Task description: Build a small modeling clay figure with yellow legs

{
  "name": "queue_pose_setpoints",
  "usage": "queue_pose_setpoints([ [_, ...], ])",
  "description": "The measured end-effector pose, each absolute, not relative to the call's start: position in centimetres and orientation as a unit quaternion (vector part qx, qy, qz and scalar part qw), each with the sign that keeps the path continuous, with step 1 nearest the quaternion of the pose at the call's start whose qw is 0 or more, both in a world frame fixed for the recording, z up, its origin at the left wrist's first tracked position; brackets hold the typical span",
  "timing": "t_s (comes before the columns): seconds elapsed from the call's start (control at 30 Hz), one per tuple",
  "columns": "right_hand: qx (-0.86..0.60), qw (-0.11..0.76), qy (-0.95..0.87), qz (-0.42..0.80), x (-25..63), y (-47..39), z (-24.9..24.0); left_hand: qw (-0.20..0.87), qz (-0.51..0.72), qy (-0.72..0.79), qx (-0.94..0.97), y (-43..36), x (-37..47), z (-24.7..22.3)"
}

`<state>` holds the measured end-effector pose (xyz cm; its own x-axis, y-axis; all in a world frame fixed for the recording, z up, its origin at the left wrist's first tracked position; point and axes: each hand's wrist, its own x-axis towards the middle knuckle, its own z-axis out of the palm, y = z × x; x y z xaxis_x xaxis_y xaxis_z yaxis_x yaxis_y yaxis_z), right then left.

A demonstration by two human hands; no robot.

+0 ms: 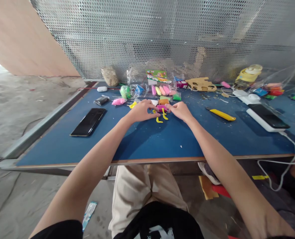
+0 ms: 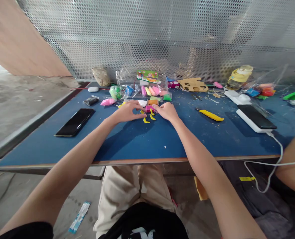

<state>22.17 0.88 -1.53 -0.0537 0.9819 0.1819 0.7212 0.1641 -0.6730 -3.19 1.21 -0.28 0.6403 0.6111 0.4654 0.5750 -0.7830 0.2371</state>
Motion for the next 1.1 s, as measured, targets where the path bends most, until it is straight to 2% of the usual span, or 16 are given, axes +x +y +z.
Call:
queue_pose_setpoints([
  [0.2, -0.595, 0.315, -0.696, 0.249, 21.6, 0.6, -1.4, 0.046, 0.236, 0.323, 0.915, 1.4, -3.0, -0.5],
  [0.5, -0.579, 0.362, -0.704, 0.194, 21.9, 0.5, -0.9, 0.023, 0.247, 0.364, 0.898, 0.7, -3.0, 0.3],
  [0.77, -0.578, 0.388, -0.675, 0.246, 21.9, 0.0, -0.5, 0.036, 0.265, 0.375, 0.888, 0.3, -2.7, 1.0],
  [1.1, -0.583, 0.386, -0.684, 0.208, 21.9, 0.4, -1.0, 0.016, 0.246, 0.398, 0.884, 0.6, -3.3, 0.9],
])
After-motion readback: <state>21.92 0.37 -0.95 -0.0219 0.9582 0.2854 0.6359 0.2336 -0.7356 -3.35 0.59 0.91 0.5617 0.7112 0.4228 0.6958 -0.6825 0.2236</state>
